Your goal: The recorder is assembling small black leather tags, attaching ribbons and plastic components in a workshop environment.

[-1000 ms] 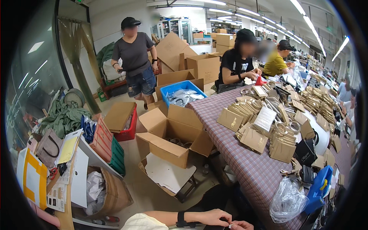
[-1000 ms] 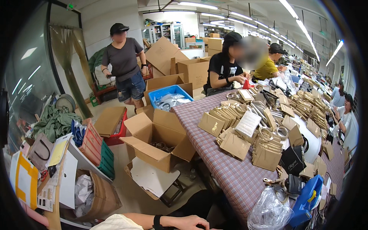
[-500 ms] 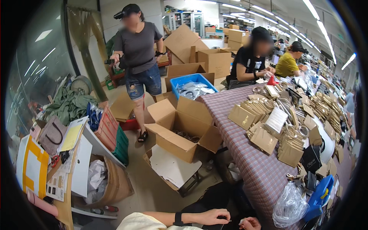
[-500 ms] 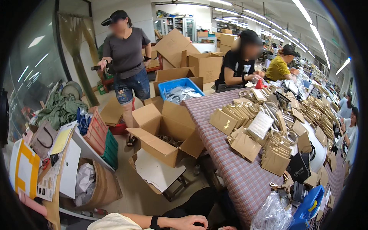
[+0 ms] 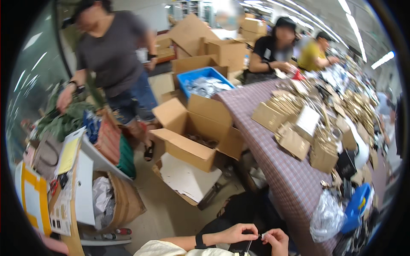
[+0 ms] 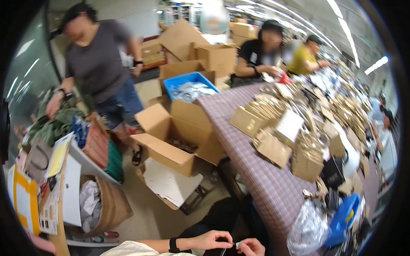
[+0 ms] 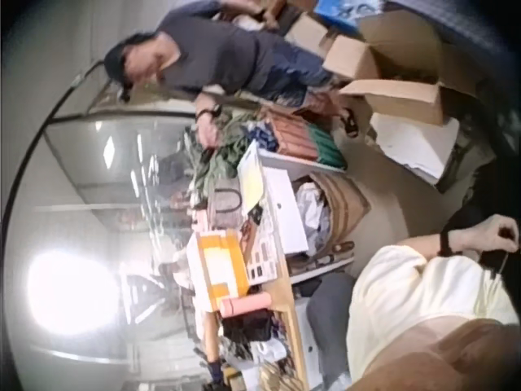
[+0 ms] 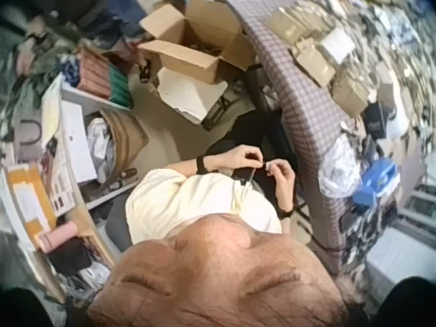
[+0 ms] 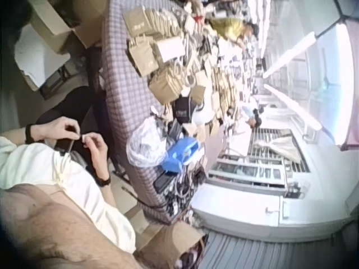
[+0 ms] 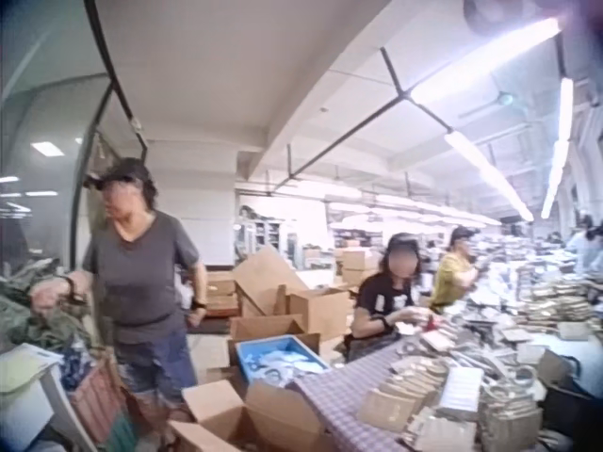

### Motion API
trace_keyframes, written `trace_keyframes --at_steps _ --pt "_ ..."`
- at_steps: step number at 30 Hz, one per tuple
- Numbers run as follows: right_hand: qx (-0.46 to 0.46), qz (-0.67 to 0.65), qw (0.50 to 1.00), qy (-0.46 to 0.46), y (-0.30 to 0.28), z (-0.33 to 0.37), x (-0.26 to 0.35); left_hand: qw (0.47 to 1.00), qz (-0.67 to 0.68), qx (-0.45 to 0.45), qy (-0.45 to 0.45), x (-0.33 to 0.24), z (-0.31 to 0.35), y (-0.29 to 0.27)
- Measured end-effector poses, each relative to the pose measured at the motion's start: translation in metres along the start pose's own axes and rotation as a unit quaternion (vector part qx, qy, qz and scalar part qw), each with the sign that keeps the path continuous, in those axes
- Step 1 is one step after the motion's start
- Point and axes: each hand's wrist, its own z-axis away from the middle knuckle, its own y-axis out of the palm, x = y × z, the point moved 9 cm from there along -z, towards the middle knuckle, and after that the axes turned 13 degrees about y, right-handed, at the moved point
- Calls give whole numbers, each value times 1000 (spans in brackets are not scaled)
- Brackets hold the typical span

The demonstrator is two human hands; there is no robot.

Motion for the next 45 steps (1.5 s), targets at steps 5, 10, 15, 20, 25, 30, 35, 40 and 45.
trace_keyframes --at_steps 5,10,15,20,25,30,35,40,45 --pt "-18 -59 998 10 -29 -12 -34 997 52 21 -55 25 -6 8" --pt "-48 -133 989 37 -51 -5 -60 987 124 16 -96 27 -27 13" --pt "-35 -134 990 28 -58 -3 -63 988 114 20 -103 27 -47 14" --pt "-13 -149 988 33 -64 2 -75 984 101 41 -143 30 -36 30" --pt "-41 -150 987 33 -77 9 -81 985 115 71 -104 28 -36 48" --pt "-28 -94 995 -10 -82 11 -44 994 -42 103 -18 -5 -53 42" --pt "-37 -81 996 -5 -88 9 -39 994 30 44 -91 11 -54 35" --pt "-53 3 999 -14 -85 4 -42 994 9 61 -93 10 -55 39" --pt "-44 68 994 -69 -78 -1 -48 993 -52 105 -26 9 -59 41"
